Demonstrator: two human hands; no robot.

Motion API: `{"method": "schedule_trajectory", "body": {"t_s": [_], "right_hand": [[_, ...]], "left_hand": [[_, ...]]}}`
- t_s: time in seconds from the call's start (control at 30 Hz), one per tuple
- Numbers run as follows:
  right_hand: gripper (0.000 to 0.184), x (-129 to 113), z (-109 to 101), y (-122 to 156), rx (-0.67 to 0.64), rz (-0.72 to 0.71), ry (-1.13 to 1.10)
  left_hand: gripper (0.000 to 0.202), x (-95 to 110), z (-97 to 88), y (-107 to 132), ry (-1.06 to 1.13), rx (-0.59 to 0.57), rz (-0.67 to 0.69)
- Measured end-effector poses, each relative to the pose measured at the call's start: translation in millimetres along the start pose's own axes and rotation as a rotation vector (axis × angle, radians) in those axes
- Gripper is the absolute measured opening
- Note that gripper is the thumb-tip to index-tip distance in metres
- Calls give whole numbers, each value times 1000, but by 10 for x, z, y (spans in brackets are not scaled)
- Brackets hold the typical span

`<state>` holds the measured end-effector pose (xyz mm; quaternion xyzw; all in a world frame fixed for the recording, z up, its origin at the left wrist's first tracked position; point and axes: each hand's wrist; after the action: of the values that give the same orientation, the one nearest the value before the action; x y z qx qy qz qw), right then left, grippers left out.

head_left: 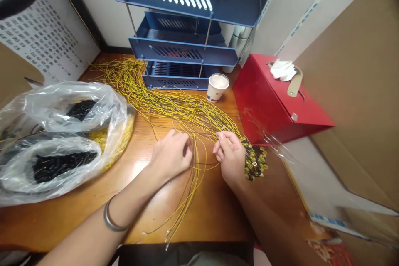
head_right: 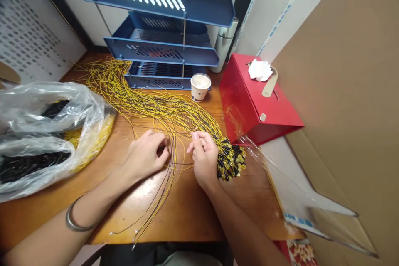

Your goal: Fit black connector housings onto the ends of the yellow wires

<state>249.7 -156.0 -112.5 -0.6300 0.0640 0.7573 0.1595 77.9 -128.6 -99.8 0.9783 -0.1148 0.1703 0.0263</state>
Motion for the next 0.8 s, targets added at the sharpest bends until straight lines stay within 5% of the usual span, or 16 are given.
{"method": "schedule_trajectory", "body": {"t_s": [0.17, 0.33, 0.53, 0.7, 0.8], "right_hand": [[25, -285, -8, -214, -139, -91, 83], [18, -401, 16, -331, -98, -230, 148], [16, -307, 89, -171, -110, -240, 134], [18, -377, 178, -74, -138, -203, 68], [12, -452, 106, -136, -75, -334, 152]], "left_hand": [[8, 9, -5, 9, -38, -17, 26], [10, -5, -3, 15, -123, -4, 63], [35, 102, 20, 100, 81, 274, 197], [42, 233, 30, 162, 289, 3, 339], [34, 217, 38, 146, 257, -113, 449]]}}
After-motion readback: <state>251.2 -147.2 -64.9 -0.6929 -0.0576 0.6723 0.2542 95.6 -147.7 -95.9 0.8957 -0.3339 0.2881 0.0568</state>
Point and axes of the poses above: each hand's wrist, its own y-axis away from the middle knuckle, its own z-axis out of the palm, x = y × z, and after that the axes turned 11 degrees about -z, right-handed
